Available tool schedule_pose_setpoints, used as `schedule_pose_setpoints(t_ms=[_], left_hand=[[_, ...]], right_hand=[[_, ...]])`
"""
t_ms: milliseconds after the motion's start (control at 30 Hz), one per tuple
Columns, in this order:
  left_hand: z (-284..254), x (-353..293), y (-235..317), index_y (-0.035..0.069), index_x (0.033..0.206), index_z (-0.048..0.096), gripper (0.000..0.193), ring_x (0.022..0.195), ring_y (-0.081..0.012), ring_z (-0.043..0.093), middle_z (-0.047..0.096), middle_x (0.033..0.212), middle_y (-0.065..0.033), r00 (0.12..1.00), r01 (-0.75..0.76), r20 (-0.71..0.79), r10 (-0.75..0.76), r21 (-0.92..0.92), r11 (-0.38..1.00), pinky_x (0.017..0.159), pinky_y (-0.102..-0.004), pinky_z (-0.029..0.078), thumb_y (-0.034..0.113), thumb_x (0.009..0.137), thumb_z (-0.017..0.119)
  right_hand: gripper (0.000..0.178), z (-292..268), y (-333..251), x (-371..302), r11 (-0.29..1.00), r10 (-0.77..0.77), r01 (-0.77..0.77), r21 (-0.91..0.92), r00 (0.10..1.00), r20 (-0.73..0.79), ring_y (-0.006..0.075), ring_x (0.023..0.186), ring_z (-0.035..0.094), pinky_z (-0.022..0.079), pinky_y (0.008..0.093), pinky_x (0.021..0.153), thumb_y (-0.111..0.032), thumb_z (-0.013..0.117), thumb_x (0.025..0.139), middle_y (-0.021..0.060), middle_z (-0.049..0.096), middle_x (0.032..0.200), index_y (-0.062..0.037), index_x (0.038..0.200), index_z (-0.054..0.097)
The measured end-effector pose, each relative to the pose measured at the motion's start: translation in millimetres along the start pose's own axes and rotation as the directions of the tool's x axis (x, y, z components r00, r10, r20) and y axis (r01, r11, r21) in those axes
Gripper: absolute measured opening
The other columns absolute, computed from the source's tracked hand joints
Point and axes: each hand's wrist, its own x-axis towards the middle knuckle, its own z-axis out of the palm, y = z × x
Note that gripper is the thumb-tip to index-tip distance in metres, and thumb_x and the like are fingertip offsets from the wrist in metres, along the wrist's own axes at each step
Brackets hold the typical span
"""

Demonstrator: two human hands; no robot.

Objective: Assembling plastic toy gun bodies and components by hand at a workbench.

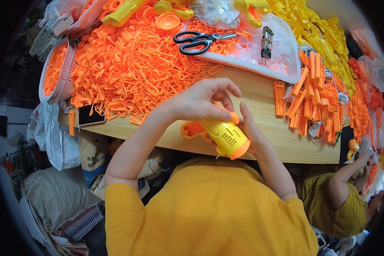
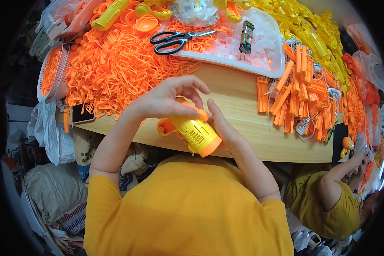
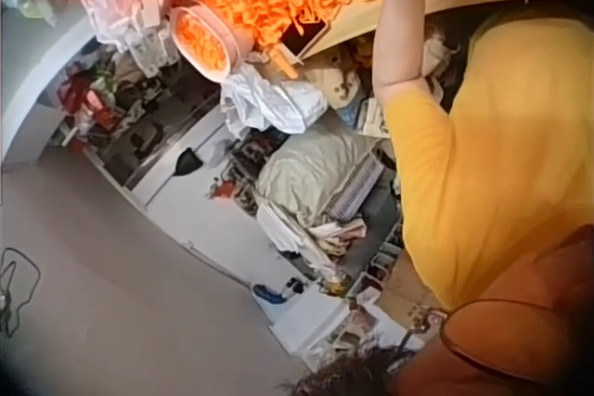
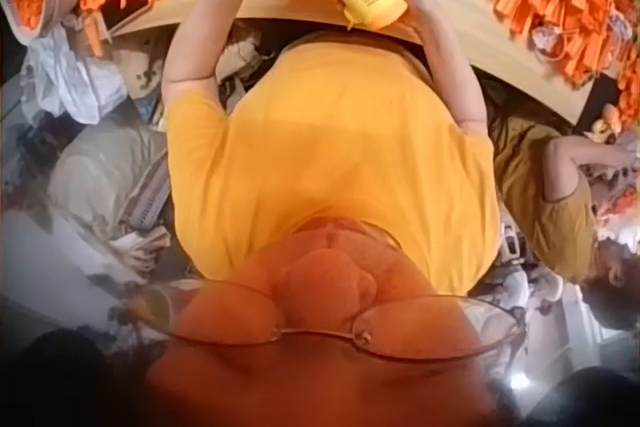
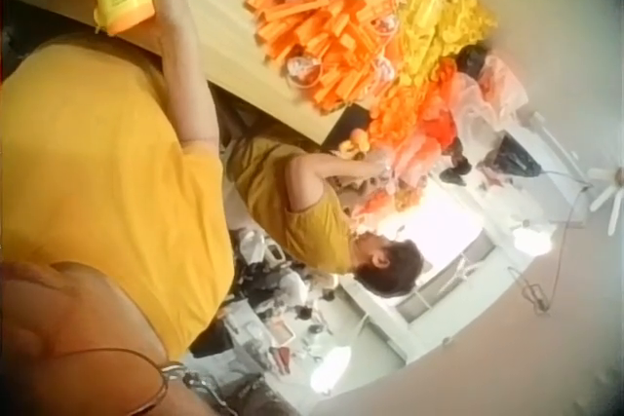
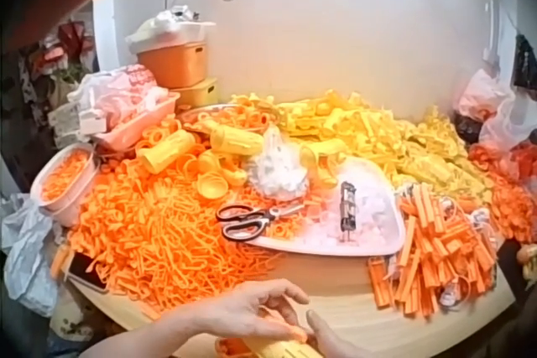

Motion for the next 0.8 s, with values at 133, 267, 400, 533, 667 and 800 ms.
schedule_pose_setpoints(t_ms=[133,267,400,533,667,800], left_hand=[[-7,2,-10,0.005,0.110,0.055,0.038,0.091,-0.0119,0.060,0.063,0.092,-0.0042,0.993,0.002,0.117,-0.010,0.068,0.998,0.085,-0.0282,0.047,0.010,0.076,0.071],[-3,-4,-16,0.004,0.110,0.056,0.036,0.091,-0.0114,0.060,0.062,0.092,-0.0039,0.997,0.028,0.065,-0.031,0.047,0.998,0.084,-0.0276,0.048,0.009,0.077,0.071],[12,-13,-27,0.002,0.106,0.059,0.027,0.089,-0.0106,0.059,0.062,0.094,-0.0037,0.982,0.056,-0.176,-0.068,-0.072,0.996,0.081,-0.0265,0.048,0.013,0.083,0.067],[29,-17,-45,0.001,0.102,0.062,0.021,0.087,-0.0102,0.057,0.060,0.093,-0.0045,0.913,0.003,-0.393,-0.104,-0.249,0.968,0.078,-0.0248,0.047,0.010,0.083,0.061],[36,-18,-57,0.002,0.102,0.062,0.025,0.085,-0.0104,0.056,0.058,0.090,-0.0042,0.864,-0.125,-0.503,-0.003,-0.219,0.968,0.078,-0.0250,0.046,0.002,0.077,0.056],[43,-14,-61,0.003,0.103,0.061,0.026,0.085,-0.0104,0.055,0.056,0.088,-0.0035,0.798,-0.183,-0.587,0.135,-0.022,0.983,0.078,-0.0246,0.046,0.004,0.078,0.059]], right_hand=[[0.081,13,2,0,0.997,0.020,-0.023,-0.079,0.999,-0.031,0.0370,0.094,0.064,0.057,0.0437,0.072,-0.069,0.029,0.089,0.0234,0.059,0.111,-0.0010,0.131,0.038],[0.075,7,5,4,0.981,-0.020,0.022,-0.194,1.000,0.015,0.0350,0.096,0.064,0.058,0.0421,0.071,-0.064,0.036,0.090,0.0228,0.059,0.111,-0.0021,0.132,0.039],[0.070,-3,5,1,0.993,-0.015,0.022,-0.114,0.998,0.060,0.0337,0.095,0.064,0.058,0.0407,0.070,-0.059,0.044,0.090,0.0217,0.059,0.113,-0.0037,0.132,0.039],[0.066,-6,9,2,0.997,0.016,-0.012,-0.072,0.999,0.047,0.0326,0.092,0.065,0.058,0.0398,0.069,-0.054,0.050,0.089,0.0198,0.059,0.112,-0.0037,0.131,0.040],[0.063,1,15,8,0.984,-0.010,0.007,-0.177,1.000,-0.011,0.0315,0.091,0.065,0.058,0.0401,0.069,-0.047,0.055,0.089,0.0191,0.060,0.108,-0.0024,0.131,0.040],[0.061,13,12,5,0.968,-0.078,0.067,-0.242,0.996,-0.038,0.0313,0.089,0.066,0.058,0.0400,0.067,-0.042,0.057,0.088,0.0180,0.060,0.105,-0.0027,0.131,0.039]])
